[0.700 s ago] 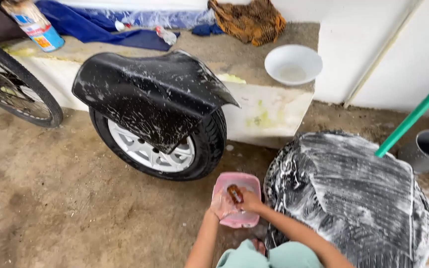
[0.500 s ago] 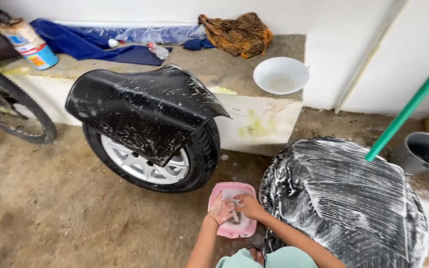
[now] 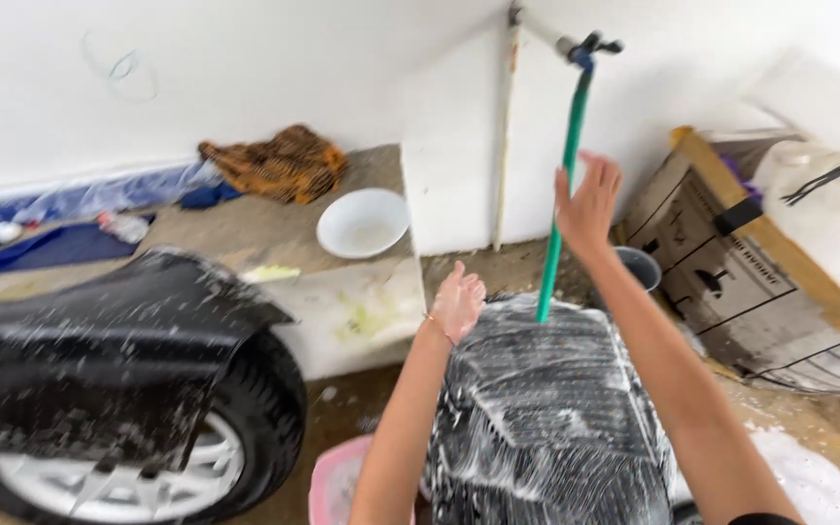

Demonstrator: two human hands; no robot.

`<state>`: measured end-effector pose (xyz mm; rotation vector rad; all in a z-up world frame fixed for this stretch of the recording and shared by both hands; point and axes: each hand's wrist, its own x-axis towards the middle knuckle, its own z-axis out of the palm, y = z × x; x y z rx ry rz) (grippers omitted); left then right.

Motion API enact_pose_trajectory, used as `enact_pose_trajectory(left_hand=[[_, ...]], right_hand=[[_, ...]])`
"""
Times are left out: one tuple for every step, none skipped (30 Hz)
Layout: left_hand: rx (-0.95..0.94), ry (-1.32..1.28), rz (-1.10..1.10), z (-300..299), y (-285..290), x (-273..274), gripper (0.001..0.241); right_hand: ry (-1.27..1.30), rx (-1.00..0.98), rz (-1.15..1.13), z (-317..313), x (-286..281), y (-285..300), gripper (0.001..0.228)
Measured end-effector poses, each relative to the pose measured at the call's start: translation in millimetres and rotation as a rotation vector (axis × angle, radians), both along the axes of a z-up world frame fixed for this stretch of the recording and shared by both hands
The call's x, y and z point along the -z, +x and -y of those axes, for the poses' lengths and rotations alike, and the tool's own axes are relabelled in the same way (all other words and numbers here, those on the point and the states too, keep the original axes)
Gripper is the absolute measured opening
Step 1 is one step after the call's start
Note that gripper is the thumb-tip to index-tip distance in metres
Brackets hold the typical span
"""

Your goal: The person rinses a soapy black car floor mat and a silver alloy wheel using a green hose. They scrub the mat and wheel with their hands, flip the mat to clean both sides, and rinse the wheel thoroughly. The person then places the cleaned mat aside.

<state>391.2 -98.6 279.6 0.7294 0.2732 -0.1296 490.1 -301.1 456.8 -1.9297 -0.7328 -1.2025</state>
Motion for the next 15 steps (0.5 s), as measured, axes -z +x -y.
enact_pose_trajectory(left_hand=[[0.019, 0.005, 0.014, 17, 13, -18, 0.099], [0.072, 0.012, 0.05, 34, 21, -32, 0.097], [0.125, 0.018, 0.085, 51, 29, -45, 0.095], [0.135, 0.015, 0.089, 67, 30, -59, 0.095], [0.129, -0.006, 0.055, 81, 30, -73, 0.092], [0.115, -0.025, 0.03, 92, 32, -91, 0.09], [0.117, -0.024, 0.043, 96, 40, -96, 0.09], [0.108, -0.042, 0.014, 100, 42, -96, 0.089], [0.099, -0.059, -0.015, 104, 44, -95, 0.087], [0.097, -0.062, -0.015, 100, 46, -94, 0.087], [0.11, -0.014, -0.029, 96, 47, -93, 0.09], [0.128, 0.03, -0.048, 96, 46, -89, 0.094], [0.131, 0.023, -0.053, 88, 66, -65, 0.094], [0.084, -0.031, -0.095, 81, 81, -36, 0.067], [0.037, -0.084, -0.137, 74, 94, -6, 0.065]], right_hand=[[0.005, 0.019, 0.014, 6, -20, 28, 0.046], [-0.027, 0.076, 0.04, 12, -37, 53, 0.044], [-0.059, 0.134, 0.065, 18, -53, 79, 0.043], [-0.062, 0.144, 0.067, 18, -71, 87, 0.043], [-0.117, 0.119, -0.188, 18, -88, 96, 0.049], [-0.17, 0.083, -0.434, 13, -111, 106, 0.059], [-0.169, 0.086, -0.421, 11, -125, 114, 0.059], [-0.256, 0.09, -0.512, 8, -133, 118, 0.063], [-0.343, 0.094, -0.602, 4, -141, 123, 0.066], [-0.347, 0.092, -0.602, 1, -133, 141, 0.066], [-0.342, 0.082, -0.543, -2, -125, 159, 0.053], [-0.341, 0.077, -0.491, 0, -114, 176, 0.048], [-0.347, 0.08, -0.497, -4, -118, 186, 0.048], [-0.421, 0.198, -0.4, -8, -117, 193, 0.049], [-0.495, 0.312, -0.299, -13, -116, 200, 0.054]])
